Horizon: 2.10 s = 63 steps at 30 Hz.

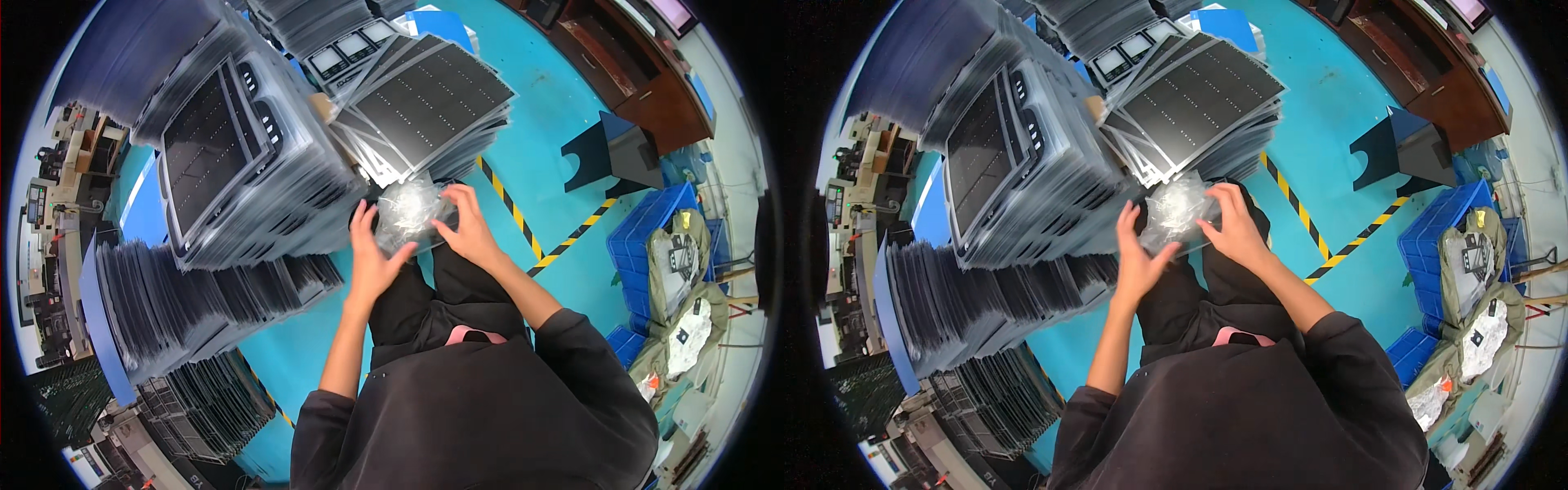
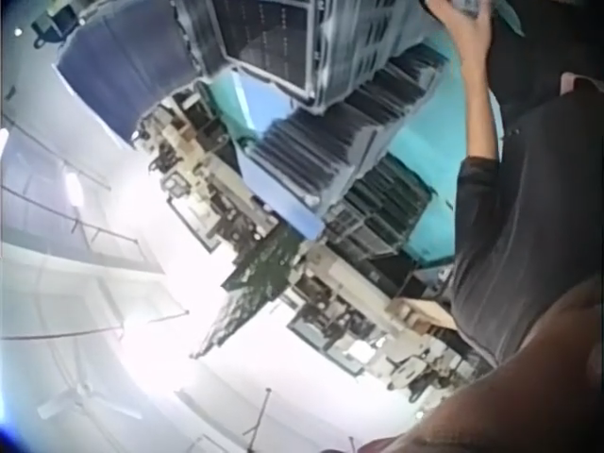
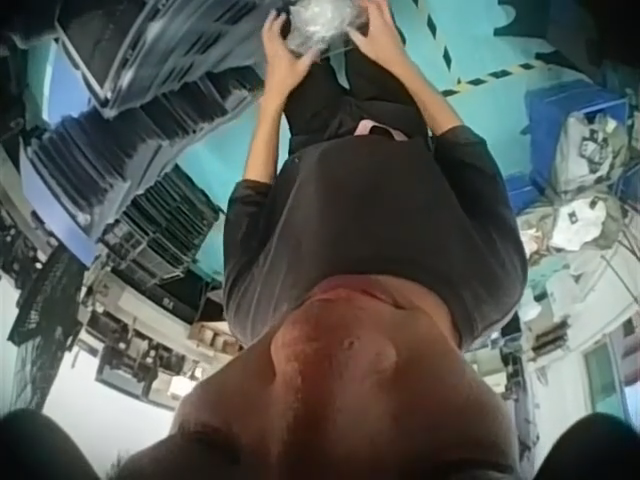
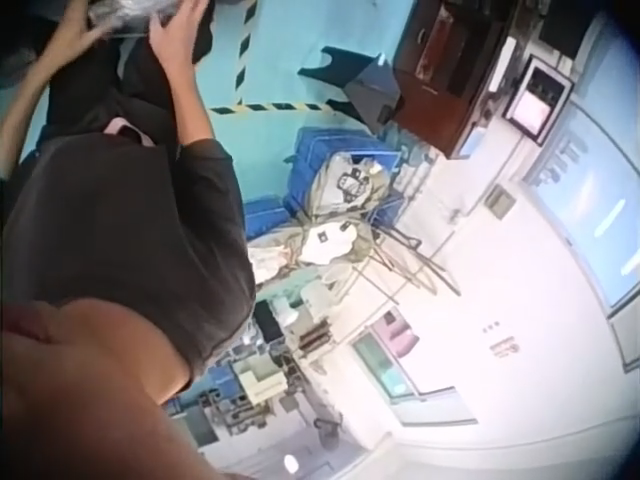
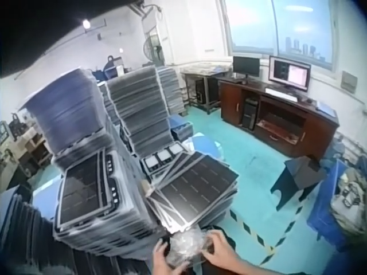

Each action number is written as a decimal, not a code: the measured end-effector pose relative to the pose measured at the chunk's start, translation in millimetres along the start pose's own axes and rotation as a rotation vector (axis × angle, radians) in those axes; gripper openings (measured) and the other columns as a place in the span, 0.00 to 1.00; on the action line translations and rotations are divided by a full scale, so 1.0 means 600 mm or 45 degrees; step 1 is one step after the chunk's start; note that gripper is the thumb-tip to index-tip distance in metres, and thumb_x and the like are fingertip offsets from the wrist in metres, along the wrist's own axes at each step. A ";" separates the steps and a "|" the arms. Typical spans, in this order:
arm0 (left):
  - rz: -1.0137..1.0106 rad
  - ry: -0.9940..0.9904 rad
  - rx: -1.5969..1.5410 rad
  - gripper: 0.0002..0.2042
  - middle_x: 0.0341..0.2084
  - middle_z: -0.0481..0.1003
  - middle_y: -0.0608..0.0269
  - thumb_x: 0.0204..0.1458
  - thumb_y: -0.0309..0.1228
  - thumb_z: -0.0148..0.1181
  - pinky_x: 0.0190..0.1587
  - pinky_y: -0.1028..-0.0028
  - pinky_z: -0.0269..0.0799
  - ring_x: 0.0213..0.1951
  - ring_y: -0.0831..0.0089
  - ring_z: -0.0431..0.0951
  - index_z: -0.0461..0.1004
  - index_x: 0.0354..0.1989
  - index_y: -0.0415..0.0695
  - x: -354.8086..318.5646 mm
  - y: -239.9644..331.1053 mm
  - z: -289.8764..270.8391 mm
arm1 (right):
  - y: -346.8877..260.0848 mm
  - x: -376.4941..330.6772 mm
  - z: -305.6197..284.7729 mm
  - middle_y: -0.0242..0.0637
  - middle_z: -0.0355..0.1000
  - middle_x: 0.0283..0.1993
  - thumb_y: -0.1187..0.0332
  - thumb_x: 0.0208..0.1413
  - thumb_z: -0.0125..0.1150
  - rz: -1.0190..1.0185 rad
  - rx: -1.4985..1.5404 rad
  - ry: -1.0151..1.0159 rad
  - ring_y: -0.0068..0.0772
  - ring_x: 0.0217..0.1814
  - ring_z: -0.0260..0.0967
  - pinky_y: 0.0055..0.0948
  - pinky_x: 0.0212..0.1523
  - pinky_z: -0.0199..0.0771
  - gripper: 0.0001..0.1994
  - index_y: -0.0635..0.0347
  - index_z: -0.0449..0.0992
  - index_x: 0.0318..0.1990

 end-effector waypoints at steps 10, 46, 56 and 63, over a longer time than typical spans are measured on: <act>-0.010 -0.193 0.301 0.52 0.64 0.63 0.40 0.39 0.35 0.80 0.62 0.54 0.71 0.63 0.40 0.68 0.53 0.73 0.38 0.016 -0.034 0.078 | 0.013 0.016 0.030 0.51 0.64 0.64 0.76 0.51 0.57 0.076 -0.163 0.120 0.59 0.71 0.60 0.49 0.73 0.54 0.26 0.65 0.67 0.61; 0.104 -0.282 0.675 0.31 0.77 0.54 0.58 0.63 0.49 0.59 0.78 0.50 0.33 0.79 0.59 0.45 0.65 0.73 0.53 0.267 0.051 -0.390 | -0.056 0.013 -0.012 0.46 0.65 0.66 0.69 0.70 0.51 0.049 0.366 0.102 0.43 0.68 0.65 0.38 0.66 0.69 0.16 0.64 0.70 0.62; 0.010 -0.346 0.560 0.29 0.77 0.53 0.59 0.64 0.51 0.58 0.77 0.46 0.25 0.80 0.61 0.41 0.68 0.71 0.56 0.282 0.037 -0.384 | -0.088 0.031 0.009 0.46 0.66 0.65 0.70 0.70 0.52 0.016 0.434 0.028 0.41 0.68 0.66 0.36 0.66 0.68 0.17 0.66 0.70 0.62; 0.051 -0.231 0.558 0.23 0.76 0.56 0.53 0.68 0.47 0.52 0.75 0.39 0.30 0.80 0.55 0.43 0.71 0.69 0.56 0.276 0.021 -0.410 | -0.079 0.023 0.025 0.43 0.67 0.64 0.71 0.70 0.53 -0.013 0.473 0.005 0.38 0.67 0.66 0.34 0.64 0.69 0.16 0.64 0.70 0.62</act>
Point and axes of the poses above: each hand's wrist, its own x-axis towards the middle knuckle, its own z-axis out of the palm, y = z × x, the point moved 7 cm from there along x, towards the middle knuckle
